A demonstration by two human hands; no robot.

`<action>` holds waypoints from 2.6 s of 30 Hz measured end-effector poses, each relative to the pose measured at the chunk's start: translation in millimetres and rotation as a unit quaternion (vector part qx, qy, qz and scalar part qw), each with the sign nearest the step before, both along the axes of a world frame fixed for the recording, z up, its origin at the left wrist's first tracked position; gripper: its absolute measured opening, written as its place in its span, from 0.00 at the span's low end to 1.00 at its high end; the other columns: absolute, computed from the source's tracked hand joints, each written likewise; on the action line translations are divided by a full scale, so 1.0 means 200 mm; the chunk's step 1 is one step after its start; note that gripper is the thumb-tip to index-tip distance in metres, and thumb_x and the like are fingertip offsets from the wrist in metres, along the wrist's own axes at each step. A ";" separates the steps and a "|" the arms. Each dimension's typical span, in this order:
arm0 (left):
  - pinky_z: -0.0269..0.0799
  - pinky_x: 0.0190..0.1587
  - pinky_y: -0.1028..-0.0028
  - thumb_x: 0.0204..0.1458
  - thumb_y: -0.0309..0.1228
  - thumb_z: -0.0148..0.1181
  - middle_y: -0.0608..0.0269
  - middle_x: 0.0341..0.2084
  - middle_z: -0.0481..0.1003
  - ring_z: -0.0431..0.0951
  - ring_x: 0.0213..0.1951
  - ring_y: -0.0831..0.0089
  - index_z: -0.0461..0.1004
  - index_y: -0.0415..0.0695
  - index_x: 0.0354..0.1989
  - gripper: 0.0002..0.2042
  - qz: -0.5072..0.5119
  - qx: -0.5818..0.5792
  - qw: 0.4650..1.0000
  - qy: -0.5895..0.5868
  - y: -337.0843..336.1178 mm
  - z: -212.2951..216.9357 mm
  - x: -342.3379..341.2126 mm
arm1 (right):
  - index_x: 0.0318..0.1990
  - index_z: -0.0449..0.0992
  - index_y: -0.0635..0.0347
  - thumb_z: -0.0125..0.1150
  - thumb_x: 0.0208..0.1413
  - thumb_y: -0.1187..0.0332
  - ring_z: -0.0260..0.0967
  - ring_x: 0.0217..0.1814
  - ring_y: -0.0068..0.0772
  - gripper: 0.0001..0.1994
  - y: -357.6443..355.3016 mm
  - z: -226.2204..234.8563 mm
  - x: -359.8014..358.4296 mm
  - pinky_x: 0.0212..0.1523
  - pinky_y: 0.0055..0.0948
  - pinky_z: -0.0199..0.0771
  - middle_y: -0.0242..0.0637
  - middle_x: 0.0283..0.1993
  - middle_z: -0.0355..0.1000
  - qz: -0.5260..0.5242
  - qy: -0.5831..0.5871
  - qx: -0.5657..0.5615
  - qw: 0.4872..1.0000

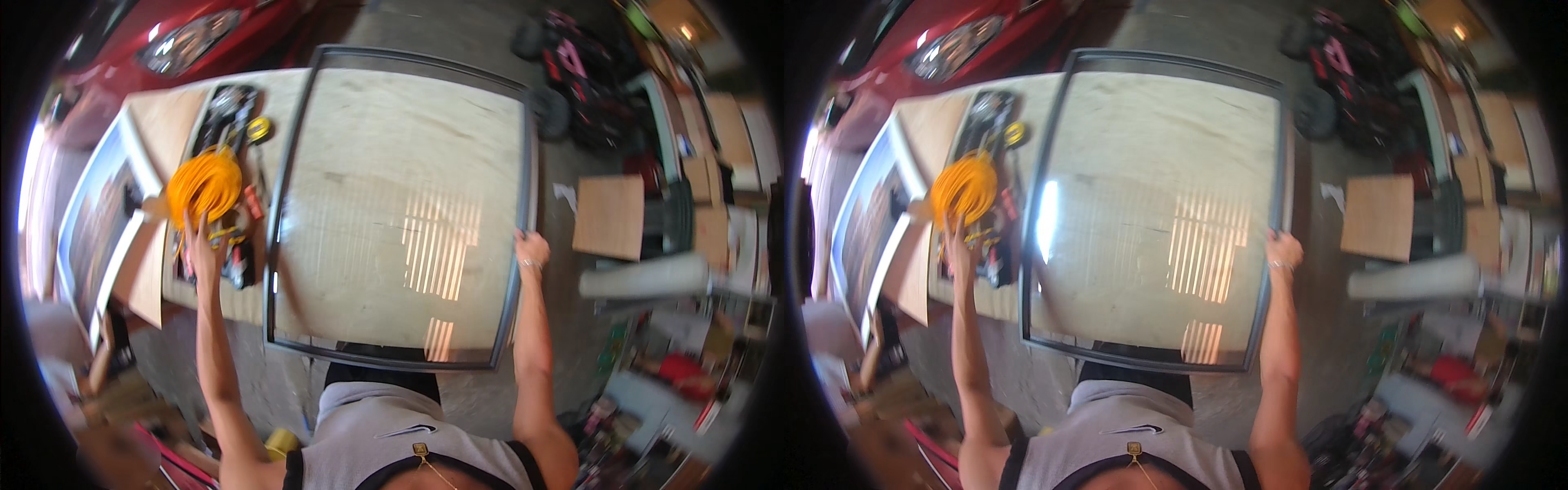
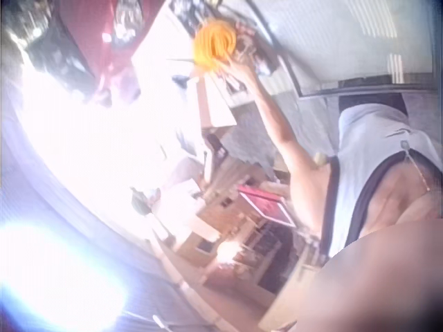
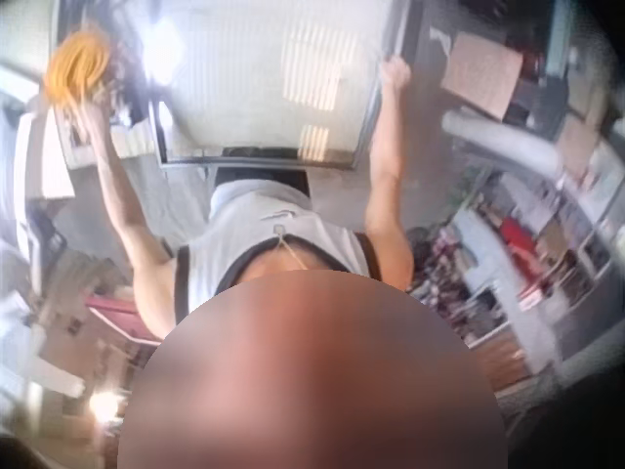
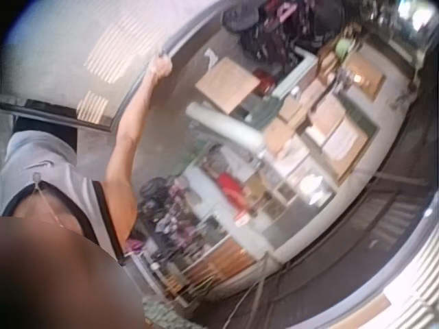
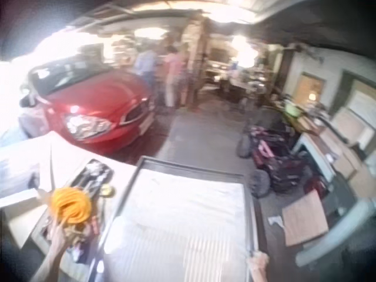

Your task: The person uses a utility knife to trim a frame backing, then places a printed image of a dog into a frame. They handle multiple frames and a large glass pane, aligning and positioning them on a workbench while another person assists nearby.

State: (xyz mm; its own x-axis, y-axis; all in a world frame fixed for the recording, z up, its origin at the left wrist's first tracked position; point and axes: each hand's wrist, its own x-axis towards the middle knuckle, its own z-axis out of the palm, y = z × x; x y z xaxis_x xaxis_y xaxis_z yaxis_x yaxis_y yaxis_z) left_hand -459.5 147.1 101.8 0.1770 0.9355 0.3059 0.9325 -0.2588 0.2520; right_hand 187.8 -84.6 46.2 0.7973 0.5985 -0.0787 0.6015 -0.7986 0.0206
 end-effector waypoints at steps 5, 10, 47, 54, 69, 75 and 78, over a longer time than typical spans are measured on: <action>0.60 0.56 0.56 0.47 0.36 0.65 0.45 0.50 0.67 0.65 0.54 0.48 0.67 0.43 0.57 0.27 0.023 -0.056 0.998 -0.035 -0.65 -0.20 0.12 | 0.34 0.80 0.59 0.54 0.54 0.47 0.75 0.41 0.54 0.22 0.02 0.13 -0.16 0.43 0.48 0.74 0.51 0.36 0.76 -0.043 0.083 0.038 0.995; 0.64 0.51 0.55 0.50 0.44 0.61 0.40 0.45 0.70 0.70 0.49 0.45 0.70 0.41 0.52 0.25 0.201 -0.096 0.973 -0.059 -0.94 -0.48 -0.05 | 0.34 0.81 0.62 0.56 0.55 0.52 0.75 0.42 0.53 0.20 0.02 0.21 -0.21 0.42 0.47 0.74 0.52 0.35 0.76 -0.016 0.110 0.072 0.991; 0.50 0.65 0.55 0.50 0.55 0.59 0.33 0.63 0.52 0.54 0.64 0.43 0.50 0.39 0.67 0.43 0.225 -0.034 0.974 0.014 -1.64 -0.50 0.63 | 0.55 0.71 0.55 0.50 0.59 0.61 0.55 0.65 0.45 0.18 -0.49 -0.08 -0.19 0.61 0.46 0.56 0.36 0.60 0.66 0.230 0.150 0.293 0.916; 0.61 0.58 0.53 0.50 0.54 0.61 0.42 0.56 0.62 0.66 0.56 0.50 0.50 0.39 0.64 0.42 0.434 -0.373 0.548 -0.610 -2.34 -0.37 1.63 | 0.57 0.69 0.54 0.56 0.56 0.56 0.52 0.67 0.57 0.23 -1.47 -0.27 0.16 0.64 0.48 0.53 0.50 0.64 0.59 0.206 0.335 0.233 0.890; 0.75 0.33 0.57 0.58 0.43 0.53 0.58 0.24 0.68 0.73 0.26 0.61 0.62 0.41 0.44 0.17 0.525 -0.243 0.509 -0.637 -2.39 -0.62 1.82 | 0.51 0.76 0.53 0.61 0.49 0.50 0.71 0.52 0.45 0.24 -1.58 -0.43 1.11 0.54 0.35 0.69 0.45 0.48 0.75 0.011 0.482 -0.033 0.875; 0.72 0.45 0.55 0.49 0.53 0.60 0.49 0.50 0.66 0.72 0.48 0.52 0.58 0.46 0.60 0.35 0.678 -0.265 0.676 0.114 -2.33 -0.54 1.89 | 0.48 0.78 0.56 0.63 0.49 0.52 0.74 0.49 0.34 0.22 -0.91 -0.45 1.64 0.52 0.31 0.71 0.41 0.44 0.77 -0.019 0.480 0.037 0.876; 0.66 0.52 0.49 0.47 0.57 0.59 0.50 0.55 0.63 0.68 0.54 0.51 0.54 0.51 0.64 0.39 0.665 -0.130 0.720 0.148 -1.89 -0.56 2.06 | 0.48 0.78 0.56 0.63 0.49 0.51 0.73 0.52 0.36 0.23 -0.55 -0.57 2.01 0.54 0.30 0.69 0.42 0.48 0.76 -0.058 0.500 0.025 0.863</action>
